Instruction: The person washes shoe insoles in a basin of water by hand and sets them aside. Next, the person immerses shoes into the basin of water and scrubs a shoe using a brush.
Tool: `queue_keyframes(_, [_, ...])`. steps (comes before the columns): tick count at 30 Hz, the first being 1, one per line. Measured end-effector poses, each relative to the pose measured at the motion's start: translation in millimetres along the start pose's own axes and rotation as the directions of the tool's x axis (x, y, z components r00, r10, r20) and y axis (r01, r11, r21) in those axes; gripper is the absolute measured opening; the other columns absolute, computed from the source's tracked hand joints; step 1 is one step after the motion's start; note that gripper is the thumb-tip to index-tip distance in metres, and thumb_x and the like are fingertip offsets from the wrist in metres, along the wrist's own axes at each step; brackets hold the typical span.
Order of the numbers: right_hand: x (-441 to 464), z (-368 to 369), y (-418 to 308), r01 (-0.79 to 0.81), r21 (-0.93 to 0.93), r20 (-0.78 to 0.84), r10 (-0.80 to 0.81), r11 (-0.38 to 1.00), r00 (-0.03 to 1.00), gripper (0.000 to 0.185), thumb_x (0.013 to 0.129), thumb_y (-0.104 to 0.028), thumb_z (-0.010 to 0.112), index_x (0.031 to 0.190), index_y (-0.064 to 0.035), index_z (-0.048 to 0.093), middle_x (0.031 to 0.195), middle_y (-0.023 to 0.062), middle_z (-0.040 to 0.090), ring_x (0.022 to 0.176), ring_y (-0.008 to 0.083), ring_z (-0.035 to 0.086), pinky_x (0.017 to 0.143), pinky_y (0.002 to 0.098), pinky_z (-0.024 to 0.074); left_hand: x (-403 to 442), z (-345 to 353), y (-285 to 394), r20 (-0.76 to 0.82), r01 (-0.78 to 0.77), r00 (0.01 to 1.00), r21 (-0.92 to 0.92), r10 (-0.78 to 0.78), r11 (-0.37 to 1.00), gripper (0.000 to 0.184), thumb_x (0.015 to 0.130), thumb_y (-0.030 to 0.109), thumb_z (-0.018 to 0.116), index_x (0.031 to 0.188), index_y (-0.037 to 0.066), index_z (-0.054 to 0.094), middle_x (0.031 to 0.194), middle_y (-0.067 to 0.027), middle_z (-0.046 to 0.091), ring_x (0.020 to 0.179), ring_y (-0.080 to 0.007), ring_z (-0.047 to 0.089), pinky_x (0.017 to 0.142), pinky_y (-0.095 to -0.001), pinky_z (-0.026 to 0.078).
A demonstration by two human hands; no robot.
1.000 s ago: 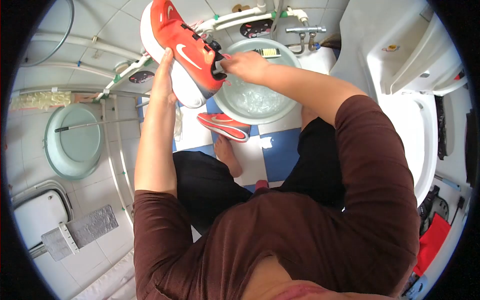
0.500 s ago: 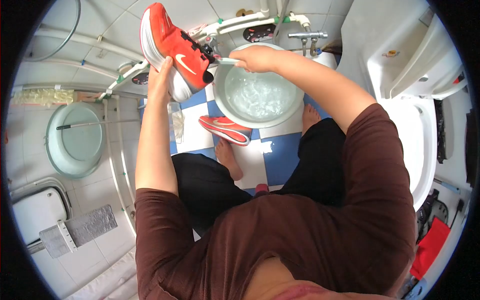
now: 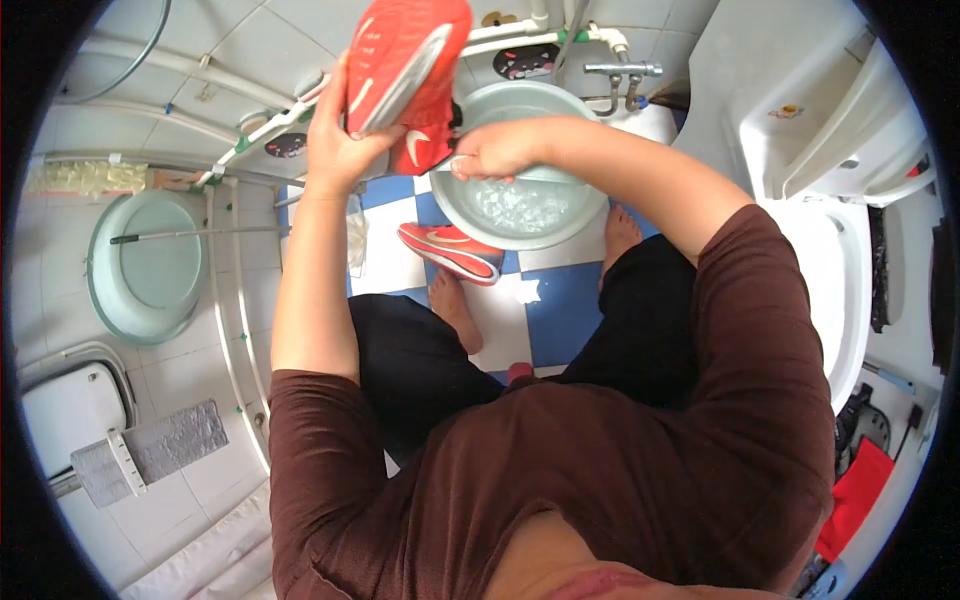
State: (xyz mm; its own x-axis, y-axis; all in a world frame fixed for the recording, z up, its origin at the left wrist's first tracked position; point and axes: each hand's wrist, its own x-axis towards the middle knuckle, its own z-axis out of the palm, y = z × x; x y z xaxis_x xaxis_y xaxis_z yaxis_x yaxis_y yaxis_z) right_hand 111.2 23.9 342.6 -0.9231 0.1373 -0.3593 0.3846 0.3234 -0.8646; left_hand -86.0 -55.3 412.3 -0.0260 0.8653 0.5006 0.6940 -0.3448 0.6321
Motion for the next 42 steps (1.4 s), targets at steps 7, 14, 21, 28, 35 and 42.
queue_keyframes(7, [24, 19, 39, 0.116, -0.591, -0.238, -0.31, 0.798, 0.92, 0.033, 0.094, -0.034, 0.038, 0.11, -0.0086, 0.053, 0.102, 0.0153, 0.062, 0.092, 0.0339, 0.061, 0.08, 0.0456, 0.0475, -5, 8, -17, 0.017, 0.196, 0.977, -0.469, -0.213, 0.861, 0.076, 0.069, 0.022, 0.077, 0.131, -0.001, 0.041, 0.118, -0.0103, 0.055, 0.108, -0.0192, 0.052, 0.094, -0.0306, 0.039])
queue_keyframes(14, [11, 18, 34, -0.124, -0.705, -0.406, -0.254, 0.699, 0.878, 0.022, 0.088, -0.023, 0.046, 0.106, -0.0117, 0.053, 0.097, 0.0109, 0.064, 0.091, 0.0328, 0.063, 0.072, 0.0438, 0.0502, -10, 12, -16, 0.131, 0.436, 0.85, -0.718, -0.509, 0.542, 0.047, 0.082, 0.026, 0.068, 0.117, 0.0, 0.05, 0.109, -0.0103, 0.06, 0.095, -0.02, 0.059, 0.084, -0.0335, 0.048])
queue_keyframes(21, [19, 9, 56, -0.153, -0.796, -0.469, -0.437, 0.585, 0.768, 0.025, 0.083, -0.012, 0.049, 0.107, -0.012, 0.052, 0.092, 0.0107, 0.062, 0.084, 0.0303, 0.063, 0.065, 0.0424, 0.0506, -16, 21, -26, 0.327, 0.526, 0.767, -0.814, -0.552, 0.248, 0.056, 0.087, 0.038, 0.058, 0.126, 0.001, 0.043, 0.121, -0.0169, 0.054, 0.108, -0.0282, 0.056, 0.092, -0.0429, 0.045])
queue_keyframes(28, [19, -12, 26, -0.296, -0.537, -0.711, -0.235, 0.79, 0.663, 0.019, 0.085, -0.013, 0.046, 0.103, -0.0075, 0.05, 0.084, 0.013, 0.063, 0.078, 0.031, 0.064, 0.066, 0.0432, 0.0501, -14, 25, -41, 0.324, 0.557, 0.71, -0.802, -0.625, 0.217, 0.056, 0.089, 0.039, 0.056, 0.129, 0.004, 0.04, 0.128, -0.0172, 0.049, 0.114, -0.0289, 0.051, 0.096, -0.0443, 0.042])
queue_keyframes(35, [-11, -32, 7, 0.026, -0.094, -0.331, -0.056, 0.995, 0.942, 0.026, 0.097, -0.027, 0.039, 0.108, -0.0053, 0.048, 0.071, 0.0049, 0.054, 0.06, 0.0138, 0.056, 0.054, 0.0295, 0.0461, -16, 3, -46, 0.183, 0.504, 0.769, -0.762, -0.613, 0.406, 0.057, 0.088, 0.035, 0.058, 0.129, 0.001, 0.038, 0.126, -0.0142, 0.051, 0.112, -0.0259, 0.052, 0.095, -0.0404, 0.042])
queue_keyframes(42, [-29, -27, -19, 0.075, 0.402, -0.026, -0.07, 0.913, 0.997, 0.029, 0.097, -0.029, 0.04, 0.106, -0.0026, 0.048, 0.066, -0.001, 0.043, 0.052, 0.0096, 0.043, 0.05, 0.0256, 0.0415, -19, 2, -45, -0.038, 0.276, 0.931, -0.576, -0.363, 0.77, 0.061, 0.084, 0.033, 0.064, 0.127, -0.004, 0.042, 0.122, -0.0118, 0.052, 0.111, -0.0195, 0.049, 0.097, -0.0331, 0.036])
